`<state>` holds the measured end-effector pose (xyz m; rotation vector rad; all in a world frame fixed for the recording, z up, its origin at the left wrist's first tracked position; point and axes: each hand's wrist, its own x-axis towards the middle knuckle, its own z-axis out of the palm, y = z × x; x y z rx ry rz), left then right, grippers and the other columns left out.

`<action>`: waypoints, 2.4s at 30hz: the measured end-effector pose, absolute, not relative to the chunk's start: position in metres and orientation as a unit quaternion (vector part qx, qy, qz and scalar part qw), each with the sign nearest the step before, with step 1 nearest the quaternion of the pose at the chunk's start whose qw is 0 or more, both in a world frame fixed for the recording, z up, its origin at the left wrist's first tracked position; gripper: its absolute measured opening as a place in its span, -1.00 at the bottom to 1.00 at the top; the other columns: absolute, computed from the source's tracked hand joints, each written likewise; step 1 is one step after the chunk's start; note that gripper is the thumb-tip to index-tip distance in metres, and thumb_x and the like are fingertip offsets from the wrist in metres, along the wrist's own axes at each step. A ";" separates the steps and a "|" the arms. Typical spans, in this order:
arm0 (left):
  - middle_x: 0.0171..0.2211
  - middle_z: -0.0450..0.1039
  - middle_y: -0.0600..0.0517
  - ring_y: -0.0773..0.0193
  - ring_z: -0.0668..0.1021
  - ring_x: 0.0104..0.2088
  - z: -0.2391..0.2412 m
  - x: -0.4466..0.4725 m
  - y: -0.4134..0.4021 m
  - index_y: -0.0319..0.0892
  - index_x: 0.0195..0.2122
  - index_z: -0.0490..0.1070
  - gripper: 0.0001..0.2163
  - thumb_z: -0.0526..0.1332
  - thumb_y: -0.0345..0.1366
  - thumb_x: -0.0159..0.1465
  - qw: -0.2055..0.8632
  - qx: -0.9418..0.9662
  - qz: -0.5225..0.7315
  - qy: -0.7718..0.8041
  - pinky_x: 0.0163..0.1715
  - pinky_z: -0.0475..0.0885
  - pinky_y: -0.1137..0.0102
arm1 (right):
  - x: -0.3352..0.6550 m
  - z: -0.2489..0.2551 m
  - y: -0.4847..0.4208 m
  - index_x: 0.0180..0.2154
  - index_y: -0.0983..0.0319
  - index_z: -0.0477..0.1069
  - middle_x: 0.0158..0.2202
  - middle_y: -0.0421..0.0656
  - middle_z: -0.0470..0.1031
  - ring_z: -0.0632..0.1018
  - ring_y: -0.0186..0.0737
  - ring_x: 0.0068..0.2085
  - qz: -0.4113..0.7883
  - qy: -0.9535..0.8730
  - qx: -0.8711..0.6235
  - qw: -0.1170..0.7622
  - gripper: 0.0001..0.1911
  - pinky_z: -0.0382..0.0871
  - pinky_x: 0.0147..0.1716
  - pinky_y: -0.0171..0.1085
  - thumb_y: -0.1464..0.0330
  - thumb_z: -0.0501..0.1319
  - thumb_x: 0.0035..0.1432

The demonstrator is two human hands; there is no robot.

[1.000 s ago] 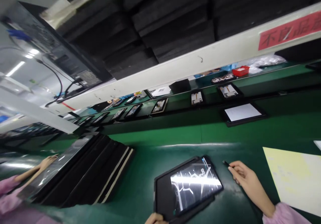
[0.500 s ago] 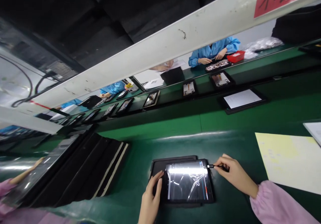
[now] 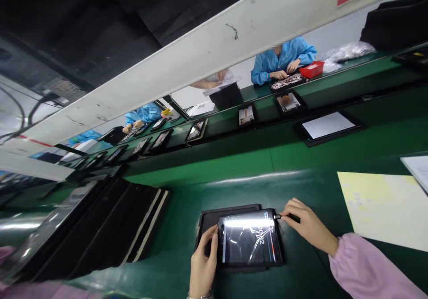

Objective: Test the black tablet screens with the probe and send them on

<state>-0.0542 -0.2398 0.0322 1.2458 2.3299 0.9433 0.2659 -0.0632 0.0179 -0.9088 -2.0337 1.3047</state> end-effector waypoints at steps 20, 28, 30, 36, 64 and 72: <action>0.34 0.24 -0.08 0.13 0.29 0.34 0.023 -0.080 -0.241 -0.02 0.41 -0.01 -0.44 -0.03 0.05 0.45 0.245 0.367 0.404 0.801 0.33 0.22 0.18 | 0.268 0.016 -0.071 -0.18 0.11 0.51 -0.03 -0.06 0.47 0.44 0.01 0.08 0.408 -0.799 -0.340 0.283 -0.69 0.40 0.10 -0.01 0.12 0.07 0.44; 0.39 0.14 -0.09 0.12 0.22 0.38 0.010 -0.047 -0.246 -0.08 0.37 0.08 -0.48 0.02 -0.05 0.43 0.274 0.369 0.384 0.801 0.37 0.11 0.12 | 0.311 0.011 -0.083 -0.23 0.09 0.56 -0.04 -0.07 0.51 0.43 0.07 0.11 0.299 -0.834 -0.379 0.266 -0.77 0.37 0.10 0.05 0.14 0.21 0.35; 0.39 0.15 -0.07 0.13 0.24 0.37 0.009 -0.042 -0.250 -0.06 0.38 0.08 -0.48 0.04 -0.08 0.43 0.292 0.395 0.377 0.785 0.36 0.17 0.16 | 0.322 0.006 -0.093 -0.26 0.08 0.56 -0.07 -0.09 0.53 0.45 0.06 0.09 0.289 -0.832 -0.387 0.272 -0.78 0.39 0.07 0.03 0.15 0.21 0.34; 0.34 0.25 -0.08 0.15 0.33 0.32 0.011 -0.030 -0.252 -0.09 0.34 0.16 -0.53 0.01 -0.17 0.42 0.279 0.409 0.387 0.778 0.32 0.26 0.24 | 0.345 -0.003 -0.124 -0.33 0.07 0.56 -0.18 -0.10 0.58 0.51 0.07 -0.02 0.235 -0.820 -0.427 0.302 -0.74 0.39 -0.06 -0.02 0.10 0.22 0.30; 0.34 0.24 -0.10 0.19 0.27 0.36 0.022 -0.013 -0.219 -0.05 0.39 -0.02 -0.49 -0.09 -0.38 0.42 0.305 0.445 0.399 0.742 0.38 0.13 0.13 | 0.335 -0.002 -0.102 -0.12 0.13 0.53 -0.06 -0.11 0.58 0.54 0.00 0.00 0.220 -0.828 -0.406 0.318 -0.68 0.35 0.02 -0.01 0.15 0.06 0.46; 0.33 0.26 -0.14 0.11 0.31 0.34 0.019 -0.015 -0.213 -0.04 0.34 0.08 -0.57 -0.04 -0.17 0.47 0.296 0.438 0.395 0.752 0.34 0.21 0.05 | 0.336 0.000 -0.077 -0.09 0.10 0.52 -0.16 -0.13 0.61 0.62 -0.03 -0.13 0.400 -0.766 -0.429 0.262 -0.63 0.48 -0.06 -0.09 0.02 0.08 0.41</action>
